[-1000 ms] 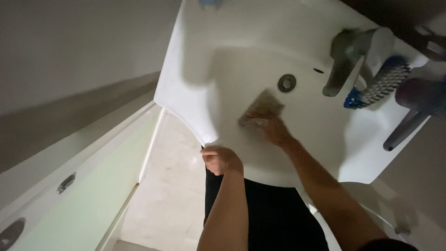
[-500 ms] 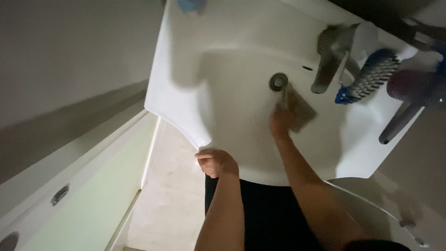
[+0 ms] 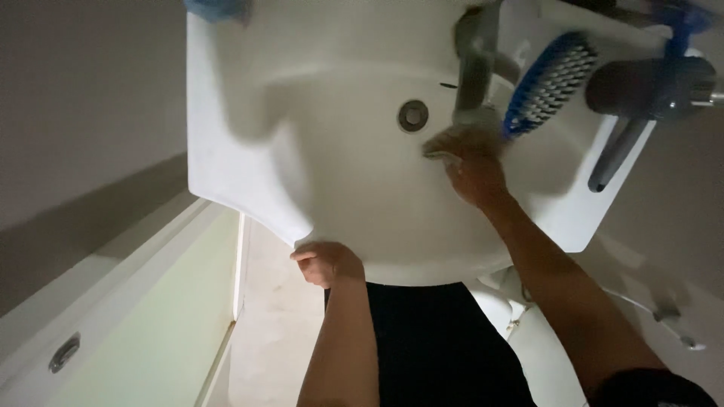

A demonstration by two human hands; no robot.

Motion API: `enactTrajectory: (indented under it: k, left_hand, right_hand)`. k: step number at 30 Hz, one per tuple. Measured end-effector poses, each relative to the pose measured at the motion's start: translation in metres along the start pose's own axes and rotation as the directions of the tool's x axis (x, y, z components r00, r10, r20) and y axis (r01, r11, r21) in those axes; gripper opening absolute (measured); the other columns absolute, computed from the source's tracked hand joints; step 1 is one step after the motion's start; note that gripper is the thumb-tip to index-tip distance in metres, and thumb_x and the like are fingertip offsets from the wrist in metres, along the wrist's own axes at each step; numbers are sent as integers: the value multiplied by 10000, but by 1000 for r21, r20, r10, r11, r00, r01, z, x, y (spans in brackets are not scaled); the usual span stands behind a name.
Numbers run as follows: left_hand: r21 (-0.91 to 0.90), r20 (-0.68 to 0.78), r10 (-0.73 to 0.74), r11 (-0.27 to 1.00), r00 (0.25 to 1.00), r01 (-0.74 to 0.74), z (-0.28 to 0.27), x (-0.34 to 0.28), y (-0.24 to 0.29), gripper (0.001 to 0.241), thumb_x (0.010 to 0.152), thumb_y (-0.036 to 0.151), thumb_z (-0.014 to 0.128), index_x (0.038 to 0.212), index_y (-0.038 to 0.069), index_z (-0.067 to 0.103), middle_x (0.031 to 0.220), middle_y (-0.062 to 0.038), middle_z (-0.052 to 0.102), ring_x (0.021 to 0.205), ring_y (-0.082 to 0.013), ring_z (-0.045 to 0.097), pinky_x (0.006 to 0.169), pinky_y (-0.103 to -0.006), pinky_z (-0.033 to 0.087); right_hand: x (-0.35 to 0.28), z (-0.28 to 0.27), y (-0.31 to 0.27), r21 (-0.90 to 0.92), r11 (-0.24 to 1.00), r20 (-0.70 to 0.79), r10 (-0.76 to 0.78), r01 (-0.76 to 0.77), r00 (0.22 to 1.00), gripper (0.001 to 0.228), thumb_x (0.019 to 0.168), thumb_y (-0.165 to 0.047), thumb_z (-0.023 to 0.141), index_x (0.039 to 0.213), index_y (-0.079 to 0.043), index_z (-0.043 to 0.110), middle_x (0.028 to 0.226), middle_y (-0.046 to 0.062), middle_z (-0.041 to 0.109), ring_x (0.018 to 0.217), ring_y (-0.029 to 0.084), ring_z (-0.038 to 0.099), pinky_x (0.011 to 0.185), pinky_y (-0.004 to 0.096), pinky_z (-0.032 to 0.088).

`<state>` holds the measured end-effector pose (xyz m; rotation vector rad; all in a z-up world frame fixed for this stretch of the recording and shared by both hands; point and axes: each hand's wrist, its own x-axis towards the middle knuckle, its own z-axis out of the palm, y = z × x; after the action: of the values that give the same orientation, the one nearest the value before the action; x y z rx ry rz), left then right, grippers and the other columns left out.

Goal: The person wipes the interior of a white bathroom sink using a gray cloth. They repeatedly rub the basin and the area around the drain in circular and back-and-forth motions, occasionally refolding the cloth.

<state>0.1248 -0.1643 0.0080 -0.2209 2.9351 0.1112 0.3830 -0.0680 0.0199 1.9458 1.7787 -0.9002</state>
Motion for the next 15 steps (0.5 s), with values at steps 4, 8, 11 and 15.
enactTrajectory:
  k: [4, 8, 11, 15]
  left_hand:
    - [-168, 64, -155, 972, 986, 164, 11, 14, -11, 617, 1034, 592, 275, 779, 191, 668, 786, -96, 744, 822, -296, 760, 785, -508, 596]
    - [-68, 75, -142, 987, 987, 147, -19, -5, 18, 532, 1042, 444, 315, 810, 111, 659, 806, -133, 744, 835, -326, 760, 750, -491, 599]
    - [-119, 21, -177, 977, 984, 179, -6, 4, 8, 558, 1021, 454, 290, 742, 145, 662, 741, -123, 724, 765, -332, 751, 726, -480, 592]
    - [-120, 1, -213, 970, 977, 212, 2, 4, 6, 567, 1025, 446, 295, 771, 147, 705, 775, -146, 736, 791, -359, 748, 746, -501, 588]
  right_hand:
    - [-67, -37, -45, -188, 980, -190, 32, -68, 981, 284, 1023, -293, 504, 1059, -81, 689, 969, 128, 735, 959, 322, 715, 951, 446, 503]
    - [-89, 4, -71, -314, 948, 19, 59, -50, 998, 399, 995, -331, 443, 1150, -25, 645, 1036, 217, 686, 1005, 391, 690, 868, 538, 503]
    - [-79, 35, -100, -9, 999, 82, 34, -33, 996, 484, 1035, -372, 454, 1288, 8, 612, 1074, 251, 698, 1036, 436, 695, 881, 580, 510]
    - [-73, 60, -129, 295, 946, 21, -146, 133, 989, 469, 1069, -339, 419, 1414, -57, 565, 1298, 242, 652, 1228, 467, 604, 1036, 589, 438]
